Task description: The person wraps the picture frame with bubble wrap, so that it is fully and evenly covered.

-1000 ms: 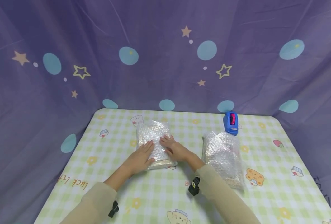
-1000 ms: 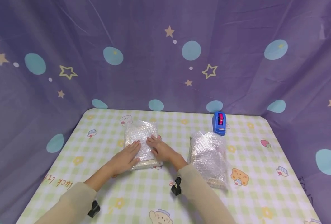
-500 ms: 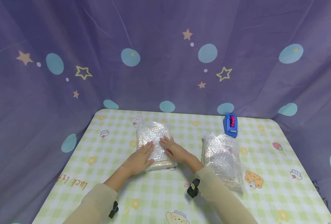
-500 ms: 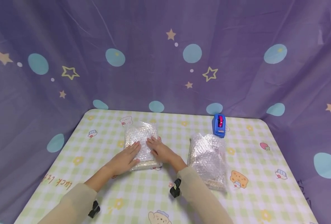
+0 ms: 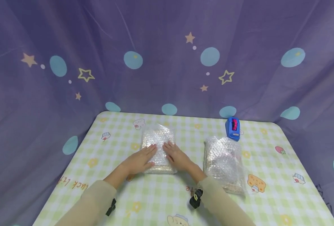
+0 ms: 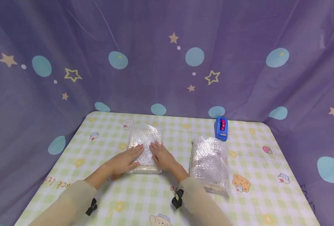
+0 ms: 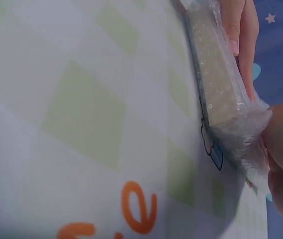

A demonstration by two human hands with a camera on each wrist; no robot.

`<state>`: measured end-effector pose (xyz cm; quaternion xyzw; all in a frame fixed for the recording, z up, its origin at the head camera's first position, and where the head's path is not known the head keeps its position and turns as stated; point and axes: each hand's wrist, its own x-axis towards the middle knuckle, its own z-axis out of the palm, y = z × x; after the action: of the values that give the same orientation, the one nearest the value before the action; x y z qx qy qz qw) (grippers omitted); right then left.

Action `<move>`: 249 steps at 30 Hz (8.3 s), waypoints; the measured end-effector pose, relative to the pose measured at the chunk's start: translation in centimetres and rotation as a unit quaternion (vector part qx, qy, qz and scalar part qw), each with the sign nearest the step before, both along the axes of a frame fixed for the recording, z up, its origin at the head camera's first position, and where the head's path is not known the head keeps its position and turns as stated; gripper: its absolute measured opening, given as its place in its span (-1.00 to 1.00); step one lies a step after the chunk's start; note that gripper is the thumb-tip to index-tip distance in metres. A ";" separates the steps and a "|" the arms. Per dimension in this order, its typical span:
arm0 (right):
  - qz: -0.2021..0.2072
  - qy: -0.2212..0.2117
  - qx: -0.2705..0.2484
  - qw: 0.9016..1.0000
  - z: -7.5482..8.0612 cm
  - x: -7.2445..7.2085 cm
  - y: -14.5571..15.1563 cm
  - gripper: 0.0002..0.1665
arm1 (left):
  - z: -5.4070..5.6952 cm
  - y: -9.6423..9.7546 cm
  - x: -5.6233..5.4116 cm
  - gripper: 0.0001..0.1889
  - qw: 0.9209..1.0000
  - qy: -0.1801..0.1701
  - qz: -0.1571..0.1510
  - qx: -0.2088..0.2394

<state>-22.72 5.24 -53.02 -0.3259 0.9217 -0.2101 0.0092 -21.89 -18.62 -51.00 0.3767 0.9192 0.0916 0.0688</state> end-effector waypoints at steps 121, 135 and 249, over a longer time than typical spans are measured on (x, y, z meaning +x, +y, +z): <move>-0.522 -0.116 -0.110 0.838 3.9 -6.3 25.3 -0.47 | 1.5 -0.3 -2.3 -0.30 0.998 0.037 -0.056 -0.017; -0.536 -0.057 -0.114 0.835 3.2 -6.1 24.2 -0.59 | 1.1 -0.5 -1.9 -0.30 0.998 0.035 -0.053 -0.009; -0.480 -0.293 -0.283 0.777 4.9 -2.1 26.7 -0.41 | -0.1 -0.6 -1.6 -0.27 0.999 0.031 -0.020 0.028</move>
<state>-24.83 31.89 -48.15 0.2484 0.8100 -0.5245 0.0841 -23.48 -19.26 -51.11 0.3990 0.9105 0.1038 0.0316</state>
